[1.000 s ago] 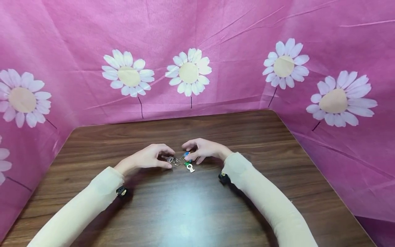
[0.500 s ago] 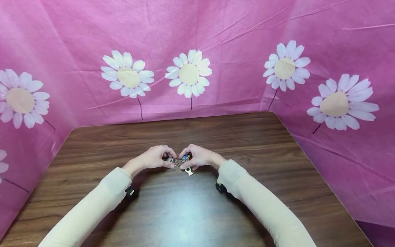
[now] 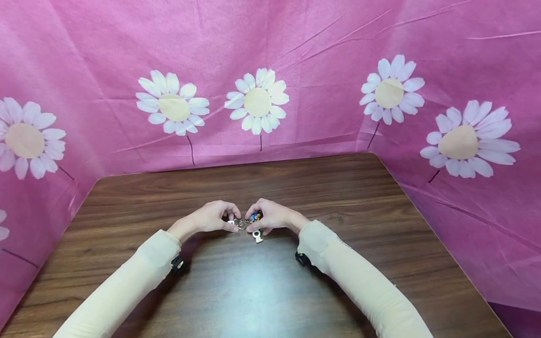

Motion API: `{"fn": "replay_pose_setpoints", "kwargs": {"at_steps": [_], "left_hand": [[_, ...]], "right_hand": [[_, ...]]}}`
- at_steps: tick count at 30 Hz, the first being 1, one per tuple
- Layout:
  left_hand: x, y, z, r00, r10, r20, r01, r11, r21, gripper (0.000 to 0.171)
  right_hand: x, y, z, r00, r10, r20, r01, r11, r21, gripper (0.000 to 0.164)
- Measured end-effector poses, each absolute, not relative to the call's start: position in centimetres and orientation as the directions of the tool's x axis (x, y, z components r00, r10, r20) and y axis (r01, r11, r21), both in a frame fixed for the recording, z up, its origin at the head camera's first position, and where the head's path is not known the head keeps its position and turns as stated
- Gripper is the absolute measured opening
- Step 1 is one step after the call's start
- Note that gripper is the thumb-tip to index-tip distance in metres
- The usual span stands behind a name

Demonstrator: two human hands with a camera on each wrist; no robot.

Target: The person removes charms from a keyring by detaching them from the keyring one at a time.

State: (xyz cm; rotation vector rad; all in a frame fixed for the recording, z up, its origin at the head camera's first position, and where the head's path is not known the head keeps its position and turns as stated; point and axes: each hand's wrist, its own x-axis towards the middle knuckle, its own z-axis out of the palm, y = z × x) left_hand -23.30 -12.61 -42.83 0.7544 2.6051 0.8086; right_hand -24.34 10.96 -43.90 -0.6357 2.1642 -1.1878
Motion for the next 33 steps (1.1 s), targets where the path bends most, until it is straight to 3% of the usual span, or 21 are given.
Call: {"fn": "replay_pose_setpoints", "kwargs": {"at_steps": [10, 20, 26, 33], "left_hand": [[-23.2, -12.9, -42.7, -0.811, 0.571, -0.129, 0.402, 0.703, 0.587, 0.029], [-23.5, -13.4, -42.8, -0.737, 0.674, -0.059, 0.494, 0.596, 0.633, 0.016], [-22.6, -13.4, -42.0, -0.746, 0.666, -0.013, 0.442, 0.51, 0.738, 0.012], [-20.8, -13.5, -38.7, -0.753, 0.652, 0.086, 0.481, 0.458, 0.747, 0.012]], "right_hand": [[-24.4, 10.6, -43.8, -0.715, -0.648, -0.261, -0.129, 0.49, -0.862, 0.025], [-24.6, 10.4, -43.6, -0.713, -0.659, -0.24, -0.217, 0.533, -0.818, 0.015], [-24.3, 10.9, -43.1, -0.648, -0.709, -0.279, -0.269, 0.555, -0.787, 0.013], [-23.1, 11.9, -41.6, -0.561, -0.82, -0.116, -0.334, 0.352, -0.874, 0.012]]}}
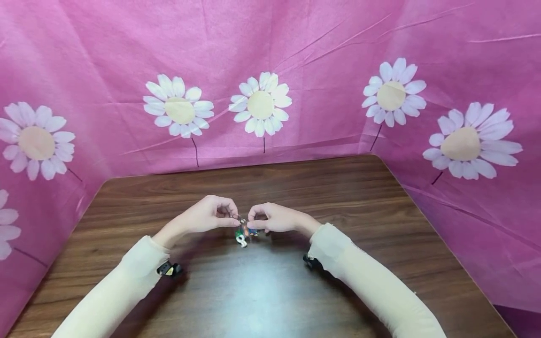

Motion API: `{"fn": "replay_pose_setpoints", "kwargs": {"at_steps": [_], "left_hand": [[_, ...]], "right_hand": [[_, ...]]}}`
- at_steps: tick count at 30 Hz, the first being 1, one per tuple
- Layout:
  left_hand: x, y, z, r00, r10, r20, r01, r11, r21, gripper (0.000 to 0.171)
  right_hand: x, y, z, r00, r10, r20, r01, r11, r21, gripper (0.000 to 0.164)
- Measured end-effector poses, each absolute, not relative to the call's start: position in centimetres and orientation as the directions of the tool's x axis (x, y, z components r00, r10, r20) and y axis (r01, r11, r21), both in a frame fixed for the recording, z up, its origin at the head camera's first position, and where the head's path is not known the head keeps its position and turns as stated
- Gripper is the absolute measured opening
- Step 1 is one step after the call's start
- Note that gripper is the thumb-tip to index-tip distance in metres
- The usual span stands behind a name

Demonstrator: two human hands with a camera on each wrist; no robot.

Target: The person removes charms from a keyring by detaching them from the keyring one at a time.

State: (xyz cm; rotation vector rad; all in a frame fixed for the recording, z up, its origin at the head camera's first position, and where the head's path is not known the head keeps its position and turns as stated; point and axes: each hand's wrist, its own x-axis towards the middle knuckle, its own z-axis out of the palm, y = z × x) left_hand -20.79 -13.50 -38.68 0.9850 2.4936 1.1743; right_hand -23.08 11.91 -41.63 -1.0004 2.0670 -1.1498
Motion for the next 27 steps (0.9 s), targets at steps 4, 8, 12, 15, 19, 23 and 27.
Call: {"fn": "replay_pose_setpoints", "kwargs": {"at_steps": [4, 8, 12, 15, 19, 23, 27], "left_hand": [[-19.1, -13.5, -35.7, -0.77, 0.62, 0.151, 0.501, 0.44, 0.745, 0.012], [-17.3, -13.4, -33.1, -0.786, 0.583, 0.205, 0.515, 0.436, 0.738, 0.016], [-15.8, -13.3, -31.7, -0.785, 0.562, 0.261, 0.551, 0.44, 0.709, 0.016], [-14.9, -13.2, -31.0, -0.778, 0.553, 0.297, 0.572, 0.428, 0.7, 0.017], [-14.1, -13.2, -30.8, -0.779, 0.544, 0.312, 0.568, 0.401, 0.719, 0.02], [-13.7, -13.2, -30.9, -0.77, 0.55, 0.323, 0.58, 0.394, 0.713, 0.025], [-13.6, -13.3, -31.0, -0.755, 0.57, 0.324, 0.598, 0.397, 0.696, 0.024]], "right_hand": [[-22.0, 12.3, -40.1, -0.563, -0.827, 0.001, -0.275, 0.186, -0.943, 0.012], [-21.1, 12.7, -38.1, -0.568, -0.821, 0.065, -0.221, 0.076, -0.972, 0.016], [-20.0, 13.1, -36.2, -0.582, -0.813, 0.02, -0.215, 0.129, -0.968, 0.022], [-19.2, 13.1, -35.1, -0.588, -0.809, -0.007, -0.247, 0.187, -0.951, 0.023], [-18.4, 13.2, -34.2, -0.596, -0.8, 0.068, -0.375, 0.202, -0.905, 0.017], [-17.8, 13.3, -33.4, -0.617, -0.761, 0.202, -0.523, 0.204, -0.827, 0.01], [-17.2, 13.3, -32.8, -0.606, -0.737, 0.3, -0.602, 0.178, -0.779, 0.007]]}}
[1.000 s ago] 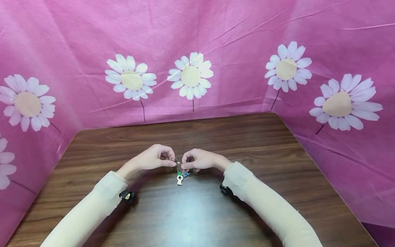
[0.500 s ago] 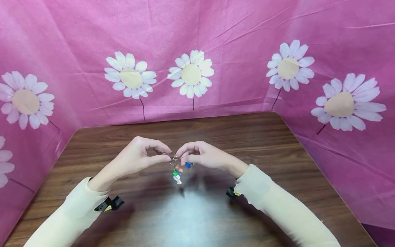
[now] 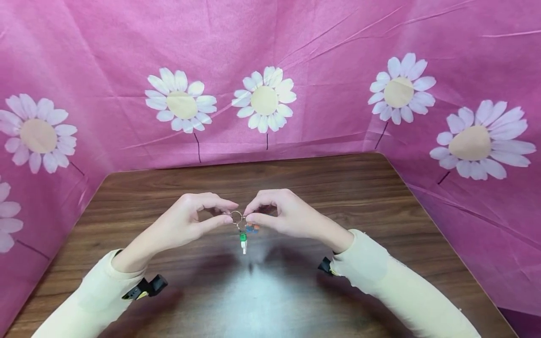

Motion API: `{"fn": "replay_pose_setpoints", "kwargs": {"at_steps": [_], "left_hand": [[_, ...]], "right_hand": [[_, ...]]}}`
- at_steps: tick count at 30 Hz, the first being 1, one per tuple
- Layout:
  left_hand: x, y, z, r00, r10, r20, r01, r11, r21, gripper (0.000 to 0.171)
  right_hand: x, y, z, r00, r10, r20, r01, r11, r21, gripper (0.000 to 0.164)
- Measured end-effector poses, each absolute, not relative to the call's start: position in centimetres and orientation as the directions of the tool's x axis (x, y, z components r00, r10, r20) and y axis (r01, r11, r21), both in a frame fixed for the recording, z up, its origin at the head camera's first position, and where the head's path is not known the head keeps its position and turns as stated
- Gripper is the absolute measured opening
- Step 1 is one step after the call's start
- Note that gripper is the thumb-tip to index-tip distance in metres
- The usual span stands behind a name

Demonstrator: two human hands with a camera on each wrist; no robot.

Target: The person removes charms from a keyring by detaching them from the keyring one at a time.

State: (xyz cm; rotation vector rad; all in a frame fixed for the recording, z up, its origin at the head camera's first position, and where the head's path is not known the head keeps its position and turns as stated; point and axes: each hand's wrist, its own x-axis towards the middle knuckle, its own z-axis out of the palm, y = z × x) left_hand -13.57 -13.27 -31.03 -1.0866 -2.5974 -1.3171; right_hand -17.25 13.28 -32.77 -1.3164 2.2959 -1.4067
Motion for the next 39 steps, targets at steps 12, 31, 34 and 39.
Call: {"fn": "replay_pose_setpoints", "kwargs": {"at_steps": [12, 31, 34, 39], "left_hand": [[-13.3, -12.8, -30.8, -0.722, 0.559, 0.408, 0.66, 0.381, 0.648, 0.011], [-12.4, -11.5, -30.0, -0.674, 0.464, 0.574, 0.733, 0.324, 0.599, 0.011], [-12.3, -11.5, -30.1, -0.696, 0.446, 0.563, 0.712, 0.323, 0.624, 0.011], [-12.2, -11.9, -30.3, -0.718, 0.427, 0.55, 0.69, 0.331, 0.643, 0.012]], "right_hand": [[-16.1, 13.1, -32.5, -0.539, -0.728, 0.423, -0.668, 0.063, -0.741, 0.014], [-15.3, 12.0, -34.6, -0.658, -0.687, 0.308, -0.487, 0.076, -0.87, 0.029], [-15.2, 11.6, -34.9, -0.668, -0.686, 0.291, -0.486, 0.106, -0.867, 0.023], [-15.2, 11.5, -35.1, -0.659, -0.693, 0.291, -0.494, 0.108, -0.863, 0.008]]}}
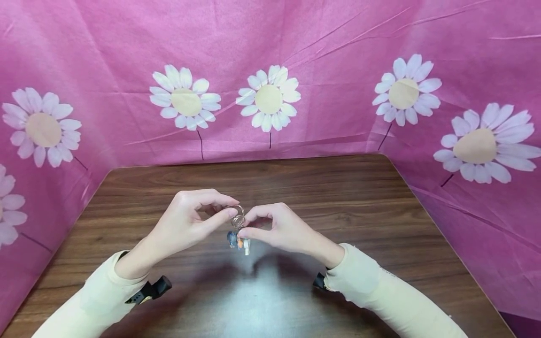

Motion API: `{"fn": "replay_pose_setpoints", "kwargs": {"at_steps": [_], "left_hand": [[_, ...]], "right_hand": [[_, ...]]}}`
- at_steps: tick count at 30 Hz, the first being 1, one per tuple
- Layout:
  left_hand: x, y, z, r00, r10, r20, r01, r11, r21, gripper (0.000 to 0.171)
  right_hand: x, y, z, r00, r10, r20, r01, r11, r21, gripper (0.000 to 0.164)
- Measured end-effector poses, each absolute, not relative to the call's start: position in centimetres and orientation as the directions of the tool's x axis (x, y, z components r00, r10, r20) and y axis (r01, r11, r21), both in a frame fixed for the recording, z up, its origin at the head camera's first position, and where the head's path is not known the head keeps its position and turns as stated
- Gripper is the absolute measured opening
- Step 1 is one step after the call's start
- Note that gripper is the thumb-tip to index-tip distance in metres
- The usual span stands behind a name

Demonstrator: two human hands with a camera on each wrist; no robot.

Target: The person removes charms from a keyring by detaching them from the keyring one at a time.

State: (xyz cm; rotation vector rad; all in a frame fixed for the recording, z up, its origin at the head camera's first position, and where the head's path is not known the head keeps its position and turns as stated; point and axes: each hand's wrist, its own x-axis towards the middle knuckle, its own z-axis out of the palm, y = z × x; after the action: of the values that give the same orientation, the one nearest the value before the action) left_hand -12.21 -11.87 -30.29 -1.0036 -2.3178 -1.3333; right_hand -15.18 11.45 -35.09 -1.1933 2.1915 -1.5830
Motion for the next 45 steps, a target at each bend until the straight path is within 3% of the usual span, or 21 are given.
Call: {"fn": "replay_pose_setpoints", "kwargs": {"at_steps": [8, 12, 27, 45], "left_hand": [[-12.1, -12.3, -30.3, -0.754, 0.41, 0.513, 0.645, 0.313, 0.697, 0.014], [-12.0, -12.4, -30.2, -0.767, 0.403, 0.5, 0.629, 0.316, 0.71, 0.014], [-11.9, -12.5, -30.2, -0.81, 0.413, 0.417, 0.562, 0.34, 0.754, 0.02], [-12.1, -12.2, -30.5, -0.79, 0.443, 0.424, 0.575, 0.296, 0.763, 0.017]], "right_hand": [[-15.2, 11.7, -34.7, -0.637, -0.726, 0.259, -0.388, 0.012, -0.922, 0.01], [-15.2, 11.7, -34.4, -0.656, -0.717, 0.237, -0.323, -0.017, -0.946, 0.017], [-15.3, 11.9, -33.7, -0.712, -0.66, 0.239, -0.337, 0.023, -0.941, 0.01], [-15.5, 11.0, -34.3, -0.749, -0.603, 0.274, -0.379, 0.051, -0.924, 0.009]]}}
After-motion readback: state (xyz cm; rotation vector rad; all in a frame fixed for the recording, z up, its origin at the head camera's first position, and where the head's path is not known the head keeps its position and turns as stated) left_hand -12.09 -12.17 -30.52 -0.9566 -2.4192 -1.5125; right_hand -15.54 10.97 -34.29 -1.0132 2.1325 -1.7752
